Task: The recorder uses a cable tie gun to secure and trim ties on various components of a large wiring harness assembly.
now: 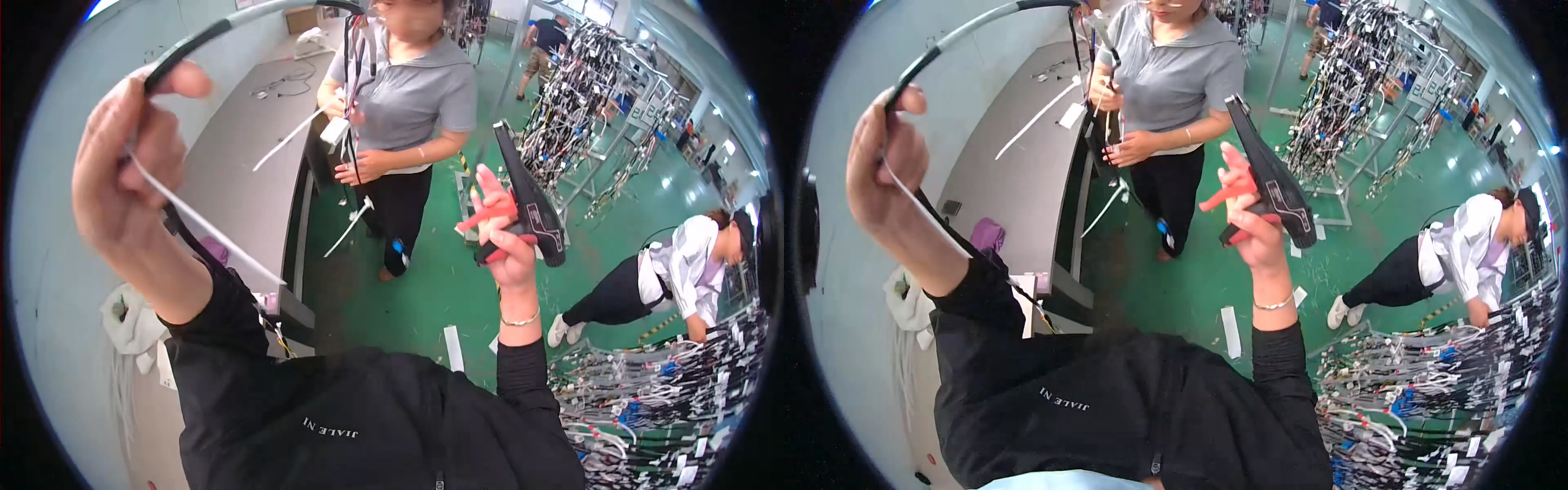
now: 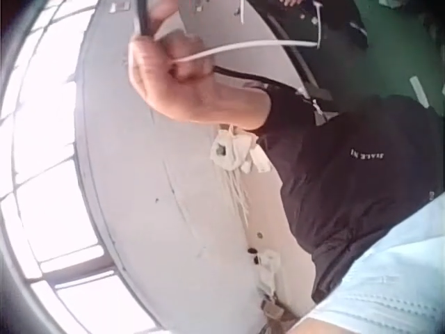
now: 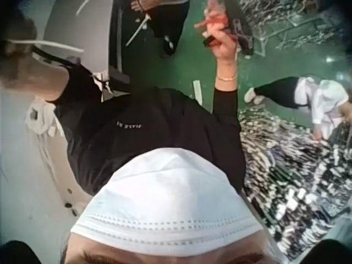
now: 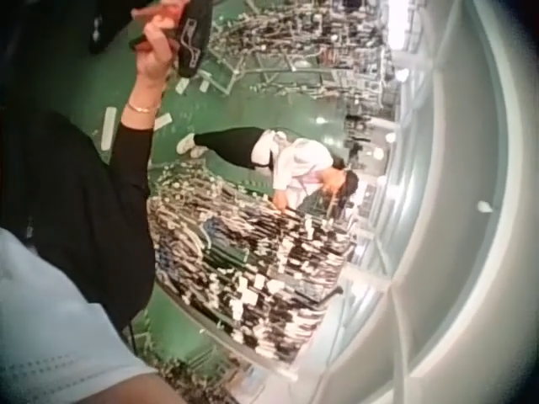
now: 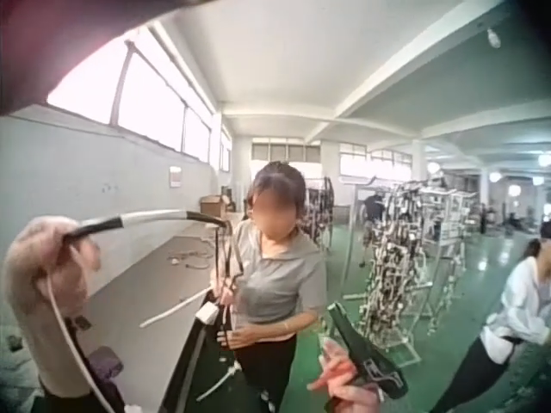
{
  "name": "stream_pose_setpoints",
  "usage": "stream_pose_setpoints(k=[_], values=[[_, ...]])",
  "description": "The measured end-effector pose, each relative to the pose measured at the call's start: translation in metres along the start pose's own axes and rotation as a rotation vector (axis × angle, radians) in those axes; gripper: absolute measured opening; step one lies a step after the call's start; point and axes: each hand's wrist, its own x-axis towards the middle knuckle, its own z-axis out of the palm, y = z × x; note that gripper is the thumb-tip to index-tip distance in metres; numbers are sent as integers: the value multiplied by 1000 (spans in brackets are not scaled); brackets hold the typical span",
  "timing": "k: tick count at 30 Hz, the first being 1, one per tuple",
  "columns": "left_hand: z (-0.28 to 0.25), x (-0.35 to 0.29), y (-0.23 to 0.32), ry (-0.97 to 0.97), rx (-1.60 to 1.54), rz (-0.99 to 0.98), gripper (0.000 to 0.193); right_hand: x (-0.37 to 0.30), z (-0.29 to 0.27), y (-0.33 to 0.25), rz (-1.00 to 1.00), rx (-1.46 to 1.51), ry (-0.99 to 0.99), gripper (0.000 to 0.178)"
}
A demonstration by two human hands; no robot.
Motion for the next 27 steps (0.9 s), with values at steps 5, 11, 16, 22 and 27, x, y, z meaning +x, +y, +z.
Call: stream_pose_setpoints(k=[5,11,16,22,27], values=[[-26,32,24,-377,-158,237,38,48,2,-6,-44,207,-96,52],[39,113,-55,-296,-600,110,30,46,-39,-5,-53,564,-221,60],[53,172,-194,-118,-776,-131,39,-8,-93,1,24,684,-128,37],[195,231,-322,-318,-933,-265,34,-33,-176,-52,-192,522,380,47],[271,271,-386,-470,-1128,-567,39,3,-219,-89,-309,267,442,39]])
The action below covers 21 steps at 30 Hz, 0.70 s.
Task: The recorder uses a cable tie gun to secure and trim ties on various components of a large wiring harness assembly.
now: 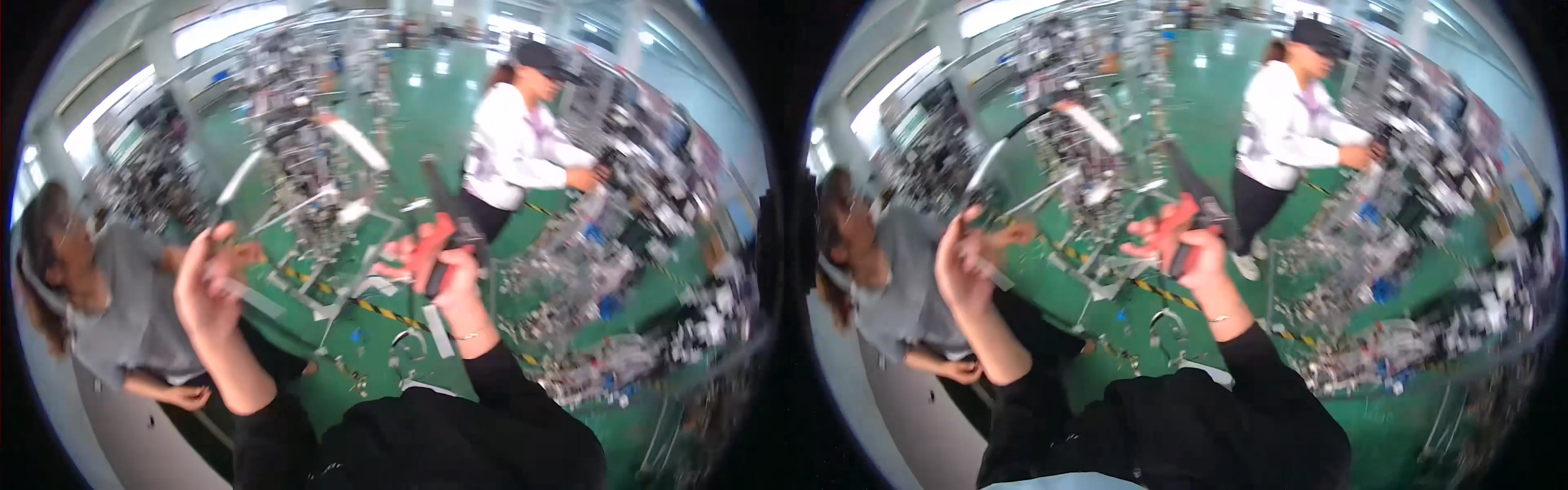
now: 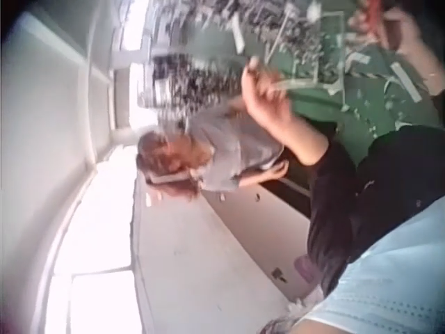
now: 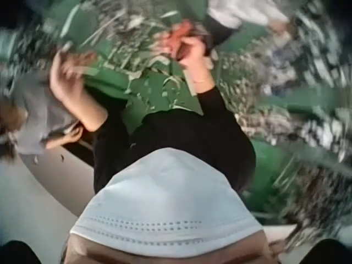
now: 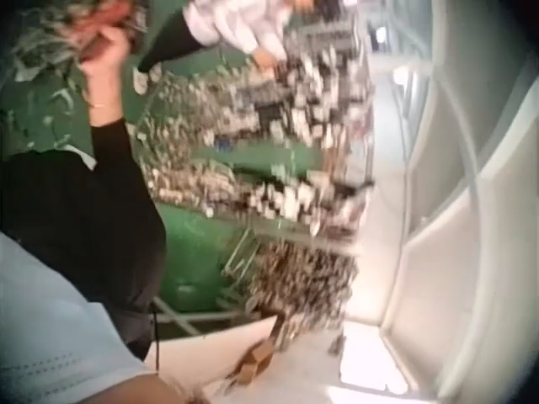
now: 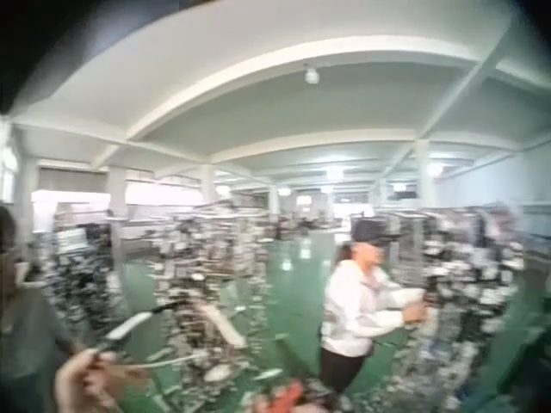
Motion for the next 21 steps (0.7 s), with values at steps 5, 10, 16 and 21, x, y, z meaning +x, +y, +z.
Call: stream_pose_setpoints(k=[5,10,16,21], values=[[-24,74,26,-131,129,125,38,94,-18,1,-31,-55,46,45],[-43,149,77,-34,276,290,36,228,-43,4,-17,-74,-105,41],[-54,248,117,15,420,508,34,398,-67,-8,58,-24,-356,38],[-90,315,158,81,384,614,39,521,-72,24,210,87,-342,34]])
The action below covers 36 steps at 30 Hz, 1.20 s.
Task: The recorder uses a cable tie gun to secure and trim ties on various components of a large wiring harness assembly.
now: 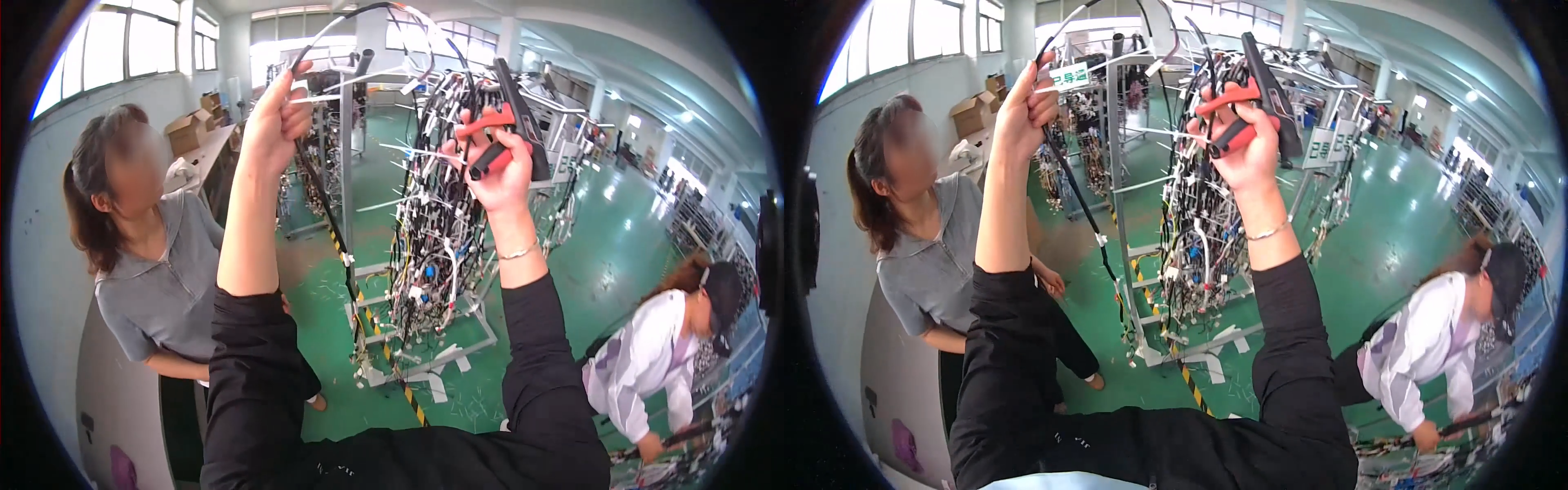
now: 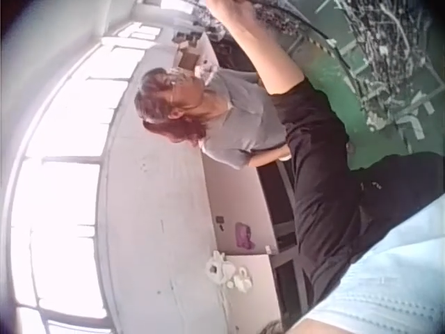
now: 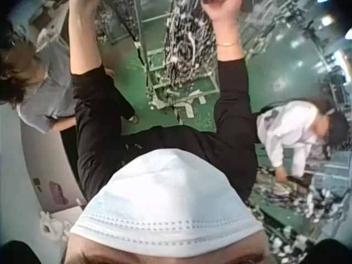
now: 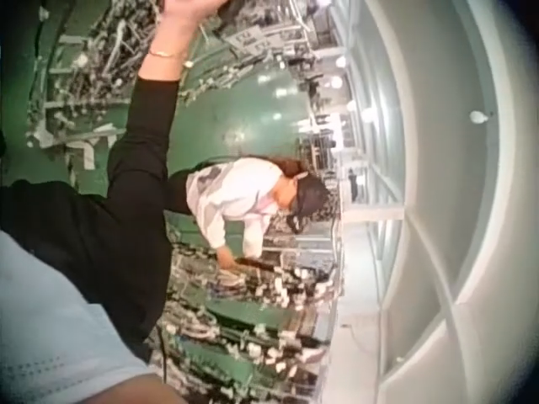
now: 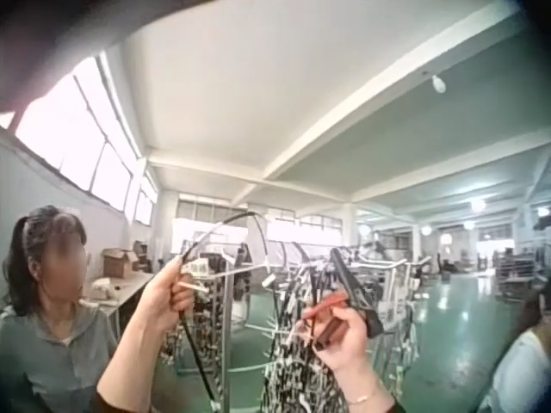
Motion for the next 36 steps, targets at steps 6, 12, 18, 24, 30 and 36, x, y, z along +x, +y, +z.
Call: stream_pose_setpoints(k=[6,12,18,24,30,36], values=[[-45,42,-35,122,-105,-17,37,73,-67,13,103,84,-58,34],[-64,51,3,-123,-201,65,36,99,-70,5,99,114,-142,35],[-23,69,-3,75,-35,50,38,100,-88,-28,-12,-82,-74,30],[-186,105,-42,315,193,-51,44,171,-151,101,-121,20,42,19],[-169,56,-183,359,192,-335,41,58,-218,118,-33,-360,415,18],[-178,-47,-175,421,293,-347,49,-49,-248,202,-4,-107,99,38]])
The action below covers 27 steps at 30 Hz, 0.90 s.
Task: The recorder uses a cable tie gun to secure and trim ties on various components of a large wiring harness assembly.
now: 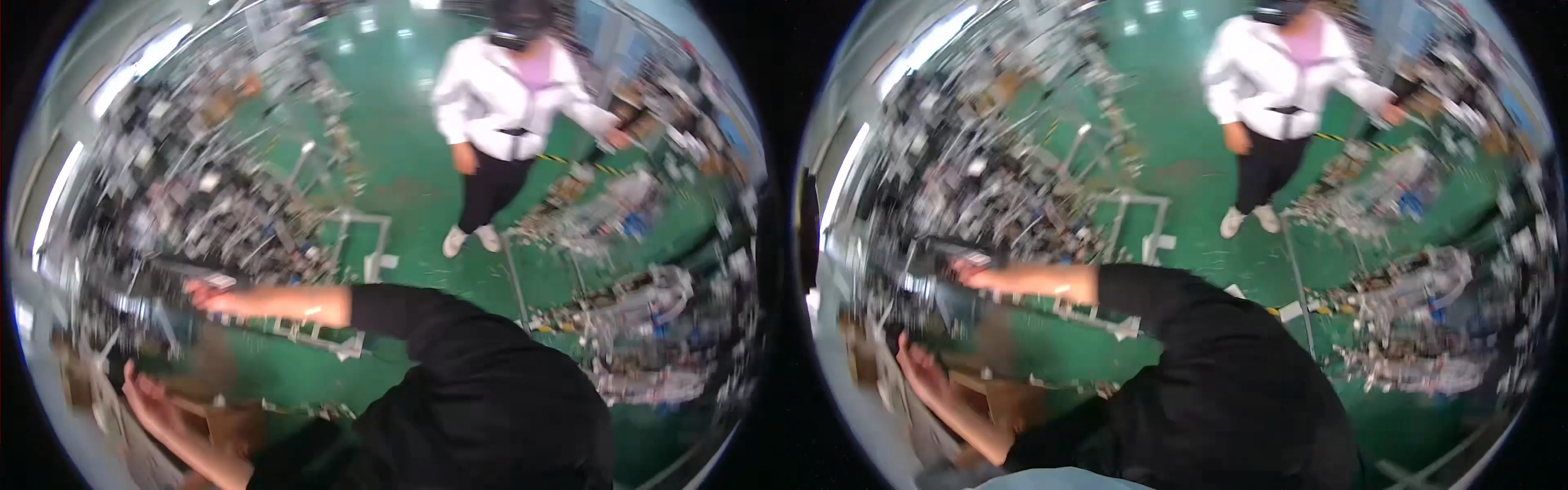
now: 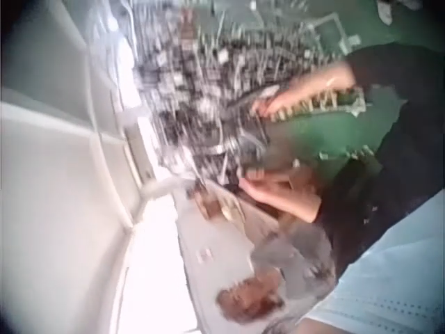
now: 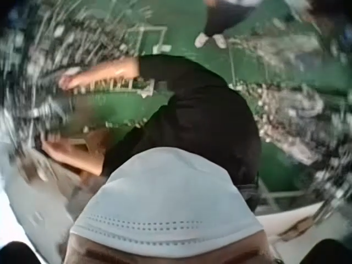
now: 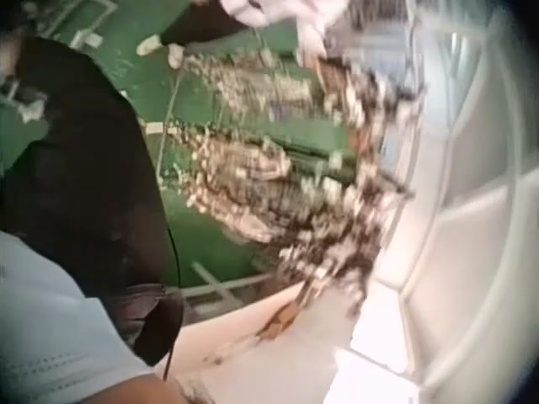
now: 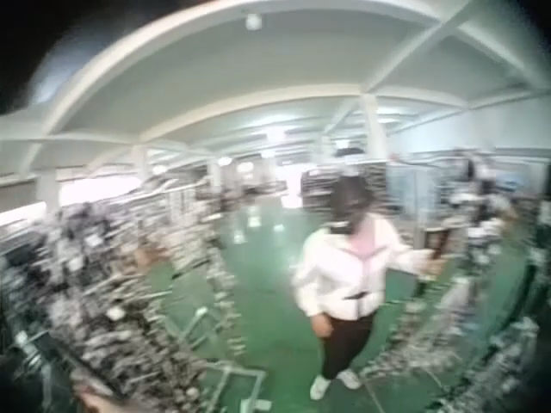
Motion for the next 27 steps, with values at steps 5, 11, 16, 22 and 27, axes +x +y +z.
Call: stream_pose_setpoints(k=[5,11,16,22,27], values=[[49,-58,-36,12,55,28,47,-96,46,-95,261,-715,125,43],[42,-90,2,-81,36,101,37,8,95,-115,239,-950,-185,48],[18,-120,7,-88,91,139,37,49,141,-106,321,-972,-397,49],[15,-116,10,-118,81,130,36,69,157,-118,393,-1046,-509,52],[17,-113,11,-81,115,100,34,75,167,-129,273,-1206,-540,51]])
